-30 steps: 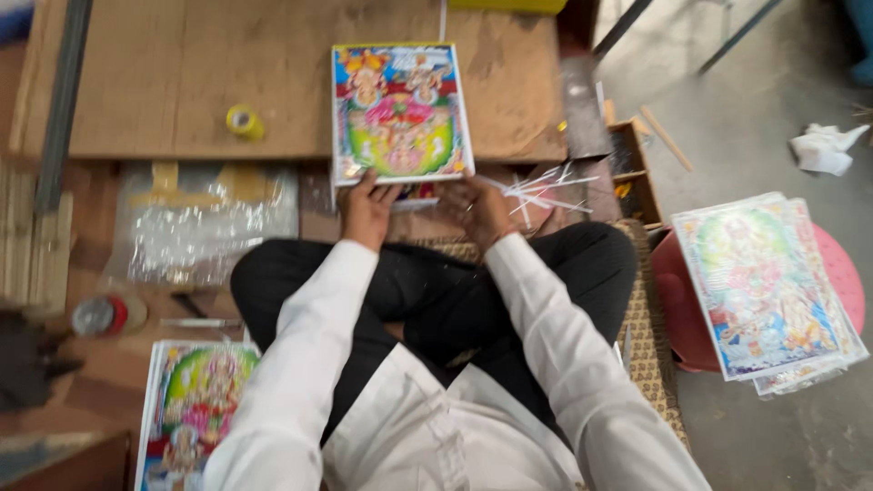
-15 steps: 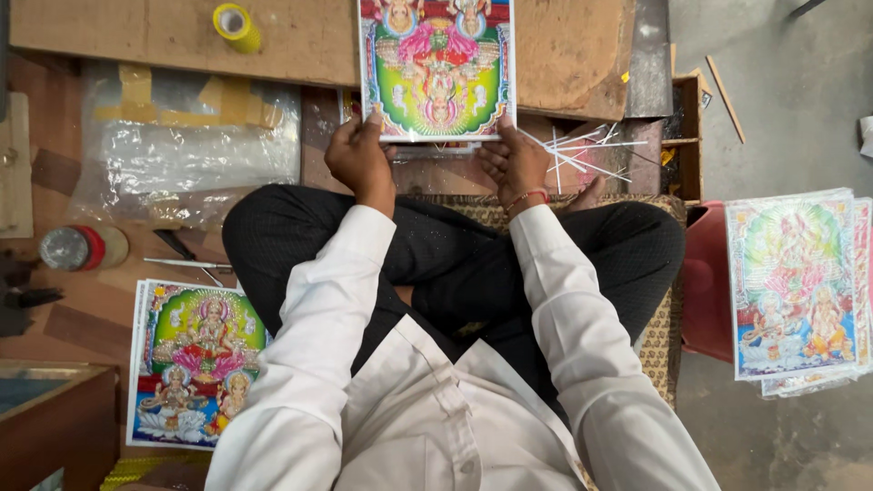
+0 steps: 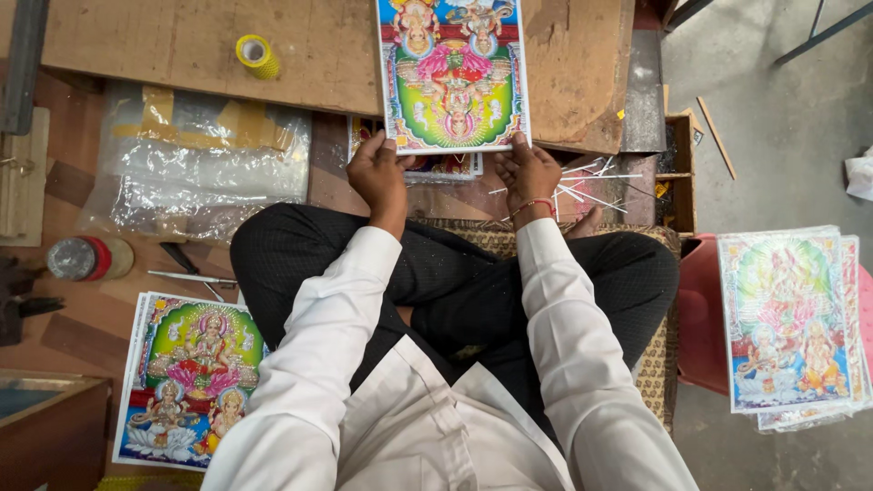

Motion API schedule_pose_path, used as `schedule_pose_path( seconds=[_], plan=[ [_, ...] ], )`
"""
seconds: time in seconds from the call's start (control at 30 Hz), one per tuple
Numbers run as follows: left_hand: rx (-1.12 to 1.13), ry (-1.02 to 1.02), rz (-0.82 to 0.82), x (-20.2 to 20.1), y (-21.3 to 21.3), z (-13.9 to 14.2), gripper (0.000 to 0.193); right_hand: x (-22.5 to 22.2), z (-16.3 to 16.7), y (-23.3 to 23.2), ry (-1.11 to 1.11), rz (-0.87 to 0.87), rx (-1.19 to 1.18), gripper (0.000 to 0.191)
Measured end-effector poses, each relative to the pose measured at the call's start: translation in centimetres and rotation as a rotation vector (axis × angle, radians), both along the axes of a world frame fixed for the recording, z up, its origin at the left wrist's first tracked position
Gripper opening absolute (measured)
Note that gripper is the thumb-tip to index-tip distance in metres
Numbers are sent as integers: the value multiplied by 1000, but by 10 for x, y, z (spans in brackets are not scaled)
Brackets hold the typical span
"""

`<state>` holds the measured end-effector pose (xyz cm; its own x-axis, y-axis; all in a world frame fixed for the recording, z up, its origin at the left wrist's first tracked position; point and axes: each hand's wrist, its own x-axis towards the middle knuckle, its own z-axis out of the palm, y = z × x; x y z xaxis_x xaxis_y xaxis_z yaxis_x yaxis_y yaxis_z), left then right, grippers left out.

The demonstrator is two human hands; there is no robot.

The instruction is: The person assembles deity posters by applying yellow decorative tape to the edges of laminated prints, cutting the tape with scissors, and stacking the finished units. The person handles multiple posters, aligns tape along edges, and uses scissors to trim excess tape.

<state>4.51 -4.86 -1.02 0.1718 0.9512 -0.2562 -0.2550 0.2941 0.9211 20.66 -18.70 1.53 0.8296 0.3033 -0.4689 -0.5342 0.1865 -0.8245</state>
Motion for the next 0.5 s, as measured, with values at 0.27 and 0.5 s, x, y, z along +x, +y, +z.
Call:
schedule_pose_path(
  seconds=[0.27, 0.5],
  plan=[
    [34, 119, 13, -4, -3, 6, 26, -1, -5, -2, 45, 10, 67, 22],
    [475, 478, 371, -28, 94, 31, 55, -16, -23, -16, 36, -9, 124, 22]
  ],
)
